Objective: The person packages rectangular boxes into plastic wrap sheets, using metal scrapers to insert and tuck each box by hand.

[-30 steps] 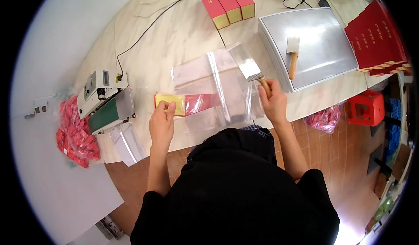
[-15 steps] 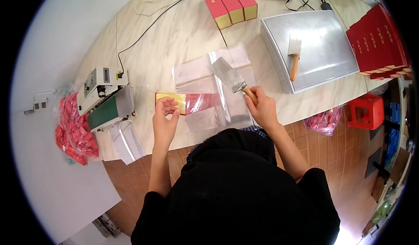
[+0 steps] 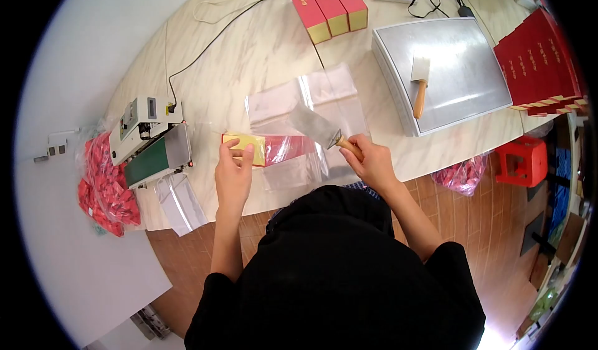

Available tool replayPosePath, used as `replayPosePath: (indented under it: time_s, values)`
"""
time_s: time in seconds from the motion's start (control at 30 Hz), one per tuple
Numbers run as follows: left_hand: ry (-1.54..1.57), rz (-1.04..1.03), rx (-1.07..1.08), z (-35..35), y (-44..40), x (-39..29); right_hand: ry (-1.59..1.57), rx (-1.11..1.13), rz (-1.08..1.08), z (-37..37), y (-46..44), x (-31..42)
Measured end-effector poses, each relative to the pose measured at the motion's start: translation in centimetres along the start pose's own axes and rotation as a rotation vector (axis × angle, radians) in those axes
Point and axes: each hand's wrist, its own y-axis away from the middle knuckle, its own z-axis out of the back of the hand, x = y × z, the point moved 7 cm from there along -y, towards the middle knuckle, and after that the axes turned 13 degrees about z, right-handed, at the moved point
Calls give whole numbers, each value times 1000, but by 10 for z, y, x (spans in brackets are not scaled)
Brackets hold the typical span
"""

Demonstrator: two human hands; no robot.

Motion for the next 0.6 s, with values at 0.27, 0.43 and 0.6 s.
replayPosePath:
  time_s: [0.27, 0.43, 0.6]
  values:
    - [14, -269, -22, -11, 2, -18, -7, 126, 130, -4, -2, 28]
    - [-95, -280, -186, 0, -2, -9, -70, 178, 219, -5, -7, 46]
    - [-123, -267, -197, 0, -9, -1, -37, 219, 281, -6, -13, 51]
